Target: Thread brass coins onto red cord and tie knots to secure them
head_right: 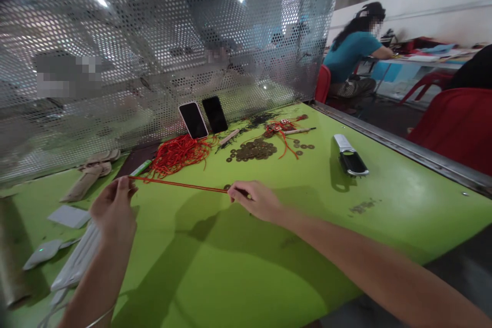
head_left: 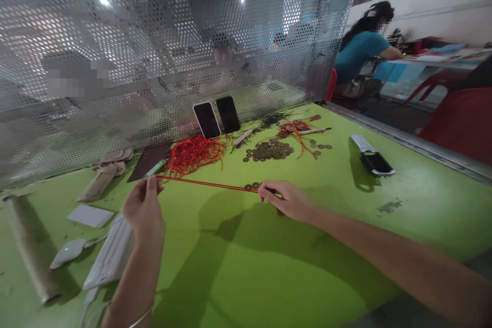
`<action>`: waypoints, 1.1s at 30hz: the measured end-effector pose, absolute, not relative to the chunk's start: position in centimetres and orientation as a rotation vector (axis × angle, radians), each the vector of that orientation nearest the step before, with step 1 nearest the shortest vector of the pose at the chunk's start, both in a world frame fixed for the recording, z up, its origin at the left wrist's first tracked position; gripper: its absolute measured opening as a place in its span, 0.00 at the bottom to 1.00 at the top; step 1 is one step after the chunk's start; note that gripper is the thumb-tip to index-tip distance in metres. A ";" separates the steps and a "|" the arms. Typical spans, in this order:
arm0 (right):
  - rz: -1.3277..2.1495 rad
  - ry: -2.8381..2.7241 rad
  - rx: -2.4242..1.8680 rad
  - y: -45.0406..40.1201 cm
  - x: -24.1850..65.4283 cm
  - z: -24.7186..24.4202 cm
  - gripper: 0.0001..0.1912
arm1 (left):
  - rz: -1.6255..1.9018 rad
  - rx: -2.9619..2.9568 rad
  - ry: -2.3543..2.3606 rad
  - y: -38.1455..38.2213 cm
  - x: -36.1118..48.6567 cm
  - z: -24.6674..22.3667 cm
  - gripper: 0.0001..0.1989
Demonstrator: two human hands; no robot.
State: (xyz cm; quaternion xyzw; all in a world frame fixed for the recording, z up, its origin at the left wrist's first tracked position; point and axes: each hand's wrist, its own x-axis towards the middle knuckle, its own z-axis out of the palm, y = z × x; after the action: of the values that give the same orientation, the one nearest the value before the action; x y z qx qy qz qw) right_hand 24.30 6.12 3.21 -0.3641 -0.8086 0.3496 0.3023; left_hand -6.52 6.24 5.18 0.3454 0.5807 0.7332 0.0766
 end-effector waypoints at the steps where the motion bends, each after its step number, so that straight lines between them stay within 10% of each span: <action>1: 0.924 -2.141 -0.975 6.2 24.4 3.3 0.25 | 2.227 0.956 1.748 6.4 -7.3 5.0 0.10; 33: 0.615 -2.480 -0.923 9.3 27.6 3.2 0.11 | 2.300 0.478 1.753 6.6 -11.2 5.3 0.05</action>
State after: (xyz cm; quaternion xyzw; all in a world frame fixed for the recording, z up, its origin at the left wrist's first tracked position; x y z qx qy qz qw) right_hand 27.57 9.29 3.20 -0.3323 -0.8922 0.2215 0.2109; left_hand -11.24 6.61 5.30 0.1622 0.5948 0.7803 0.1051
